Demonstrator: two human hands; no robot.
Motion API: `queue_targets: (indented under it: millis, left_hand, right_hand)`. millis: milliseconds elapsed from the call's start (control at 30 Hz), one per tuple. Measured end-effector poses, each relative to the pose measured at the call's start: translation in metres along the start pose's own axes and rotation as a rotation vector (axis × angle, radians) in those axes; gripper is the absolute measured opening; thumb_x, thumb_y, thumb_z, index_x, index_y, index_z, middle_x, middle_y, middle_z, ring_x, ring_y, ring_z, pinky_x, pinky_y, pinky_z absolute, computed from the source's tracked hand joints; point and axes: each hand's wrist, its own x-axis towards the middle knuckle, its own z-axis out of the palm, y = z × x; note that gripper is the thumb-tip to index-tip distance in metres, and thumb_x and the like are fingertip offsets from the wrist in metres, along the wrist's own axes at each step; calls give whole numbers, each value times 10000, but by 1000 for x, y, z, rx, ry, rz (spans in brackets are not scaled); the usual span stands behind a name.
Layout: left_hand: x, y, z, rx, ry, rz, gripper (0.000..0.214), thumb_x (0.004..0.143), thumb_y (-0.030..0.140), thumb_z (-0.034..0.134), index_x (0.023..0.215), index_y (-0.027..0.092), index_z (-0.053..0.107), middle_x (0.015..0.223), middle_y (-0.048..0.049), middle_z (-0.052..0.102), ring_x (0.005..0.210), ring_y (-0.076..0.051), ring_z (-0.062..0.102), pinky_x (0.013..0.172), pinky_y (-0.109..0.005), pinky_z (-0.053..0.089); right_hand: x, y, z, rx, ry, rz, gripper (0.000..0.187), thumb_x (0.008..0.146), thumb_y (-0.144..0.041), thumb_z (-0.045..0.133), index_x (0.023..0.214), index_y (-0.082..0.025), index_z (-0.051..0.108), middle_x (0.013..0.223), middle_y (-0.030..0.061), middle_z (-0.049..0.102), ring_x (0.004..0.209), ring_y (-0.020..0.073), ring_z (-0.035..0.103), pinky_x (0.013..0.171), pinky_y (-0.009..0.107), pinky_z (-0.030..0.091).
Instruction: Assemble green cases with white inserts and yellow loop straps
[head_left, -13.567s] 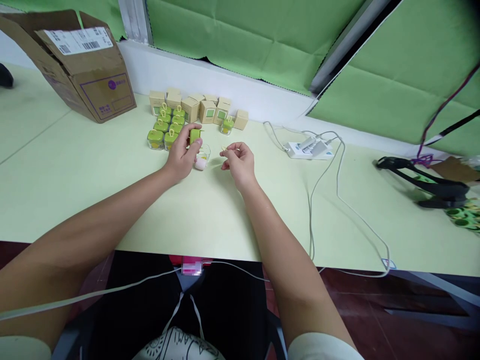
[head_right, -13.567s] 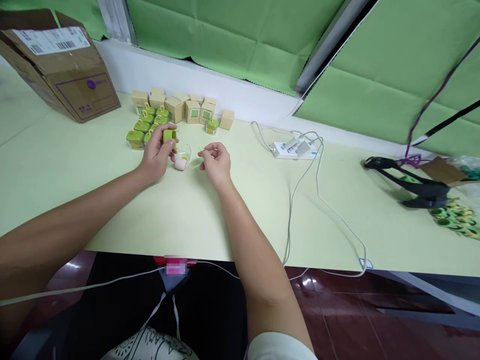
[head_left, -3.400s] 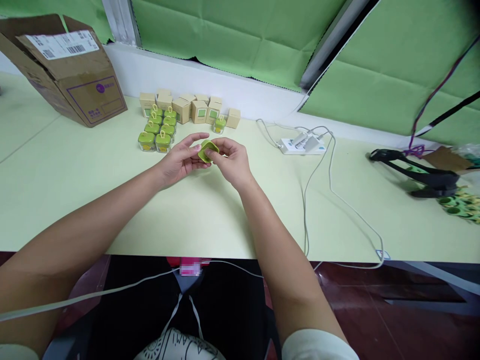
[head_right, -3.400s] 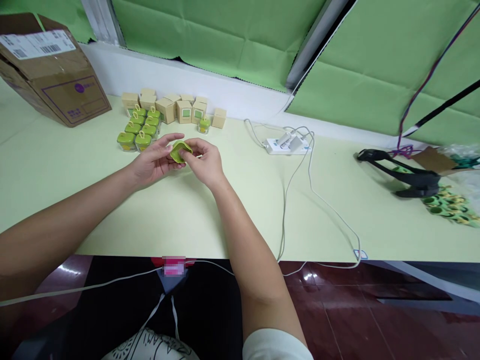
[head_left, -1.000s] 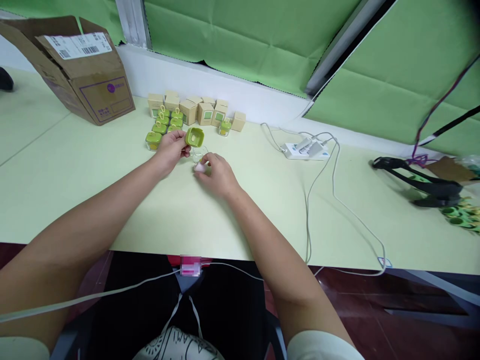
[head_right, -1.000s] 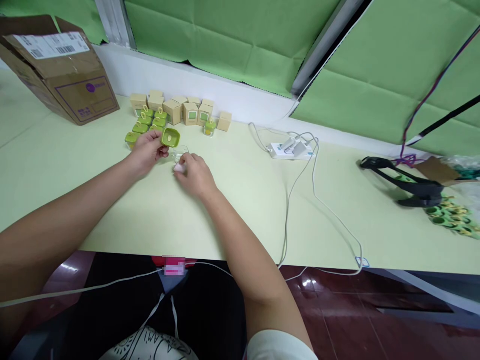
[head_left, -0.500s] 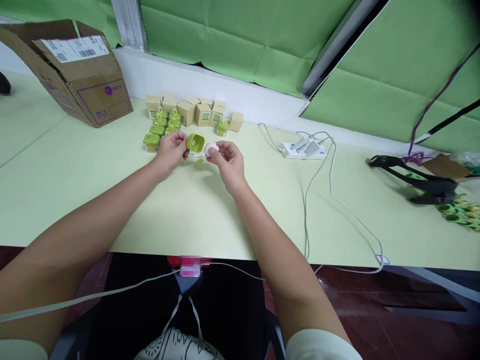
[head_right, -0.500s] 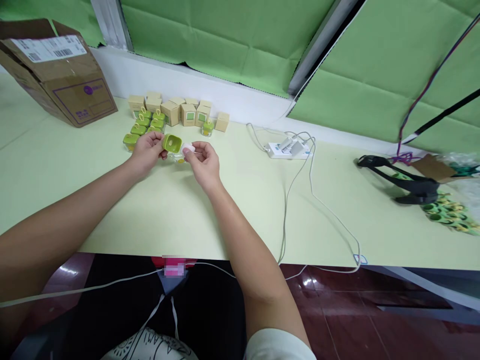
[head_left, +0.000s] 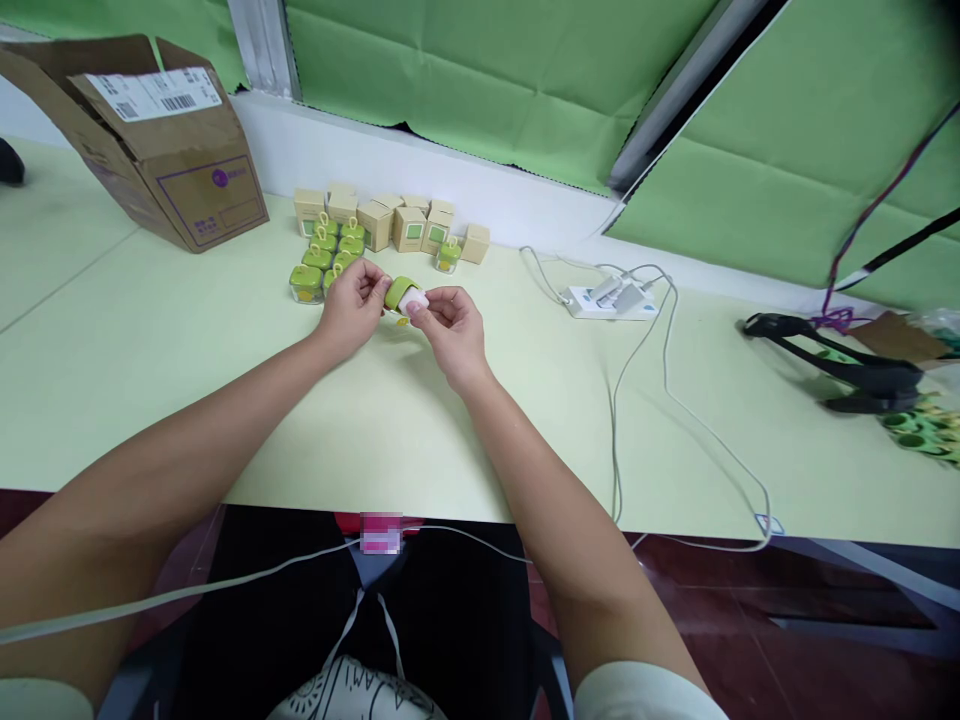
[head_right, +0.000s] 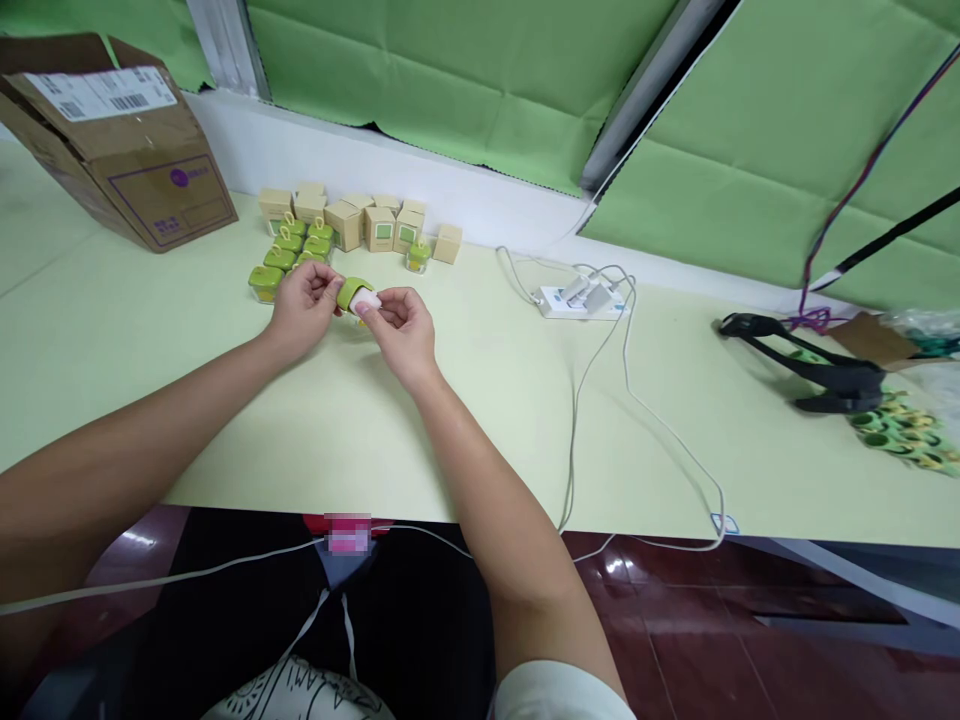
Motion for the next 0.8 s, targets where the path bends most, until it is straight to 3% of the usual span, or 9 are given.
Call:
queue_targets:
  millis: [433, 800]
  left_hand:
    - [-6, 18, -1, 19, 25, -94, 230, 992, 279, 785, 891, 230, 583, 816, 25, 624, 710, -108, 614, 679, -231, 500]
    - [-10, 18, 1, 76, 50, -36, 134, 1004, 187, 708, 924, 226, 607, 884, 8, 661, 785, -123, 641, 768, -253, 507]
  right_hand:
    - [-3, -3, 0, -86, 30, -22, 751, 643, -839, 940, 1030, -288, 606, 1072, 13, 784, 942, 184, 787, 937, 386, 688]
    - [-2, -2, -1, -81, 30, -48, 722, 661, -818, 947, 1014, -271, 634, 1044, 27, 790, 925, 195, 792, 927, 397, 680]
